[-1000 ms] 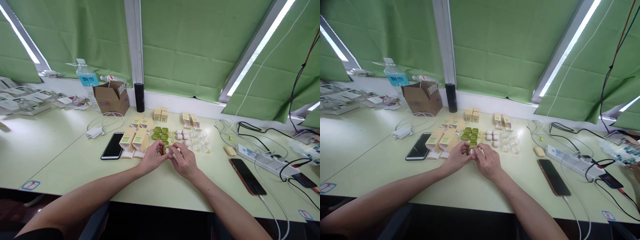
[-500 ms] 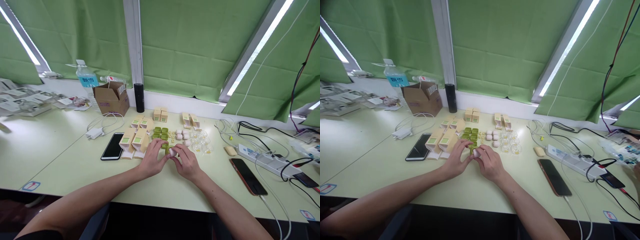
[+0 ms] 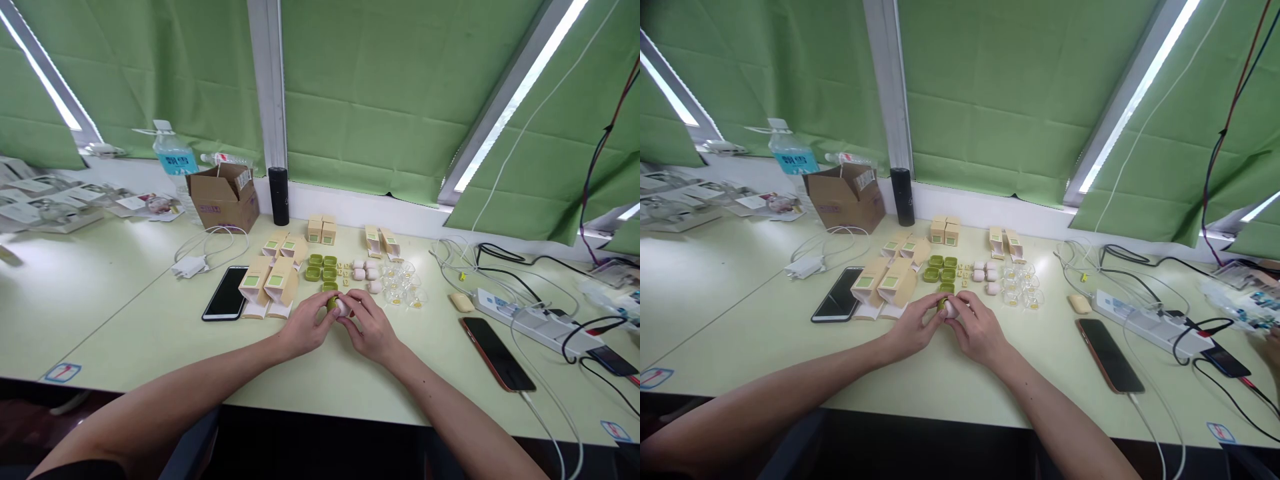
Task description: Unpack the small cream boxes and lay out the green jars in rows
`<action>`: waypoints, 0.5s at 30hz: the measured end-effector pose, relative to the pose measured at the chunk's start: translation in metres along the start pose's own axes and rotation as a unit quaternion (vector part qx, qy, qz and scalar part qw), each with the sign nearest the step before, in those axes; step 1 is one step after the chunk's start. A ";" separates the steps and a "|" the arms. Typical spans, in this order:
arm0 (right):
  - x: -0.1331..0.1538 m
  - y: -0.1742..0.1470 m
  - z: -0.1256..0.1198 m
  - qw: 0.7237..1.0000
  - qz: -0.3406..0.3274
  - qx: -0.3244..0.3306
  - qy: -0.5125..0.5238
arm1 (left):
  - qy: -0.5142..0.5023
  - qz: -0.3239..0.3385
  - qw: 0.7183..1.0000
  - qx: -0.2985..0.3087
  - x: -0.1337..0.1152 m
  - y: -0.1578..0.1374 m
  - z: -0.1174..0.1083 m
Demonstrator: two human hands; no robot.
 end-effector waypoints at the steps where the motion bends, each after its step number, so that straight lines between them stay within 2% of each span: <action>1: -0.001 0.000 0.000 1.000 0.002 0.002 0.004 | 0.001 -0.005 1.000 0.003 0.000 0.000 0.000; 15: -0.003 0.000 0.001 0.999 0.022 -0.001 0.042 | -0.016 -0.021 0.999 0.019 -0.001 0.002 0.000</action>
Point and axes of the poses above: each hand's wrist, its own y-axis towards the middle knuckle, its own z-axis out of the palm, x = y × z, the point moved 3 cm from there along y, towards the middle knuckle, and after that the axes turned 6 degrees about -y, right-handed, at the moved point
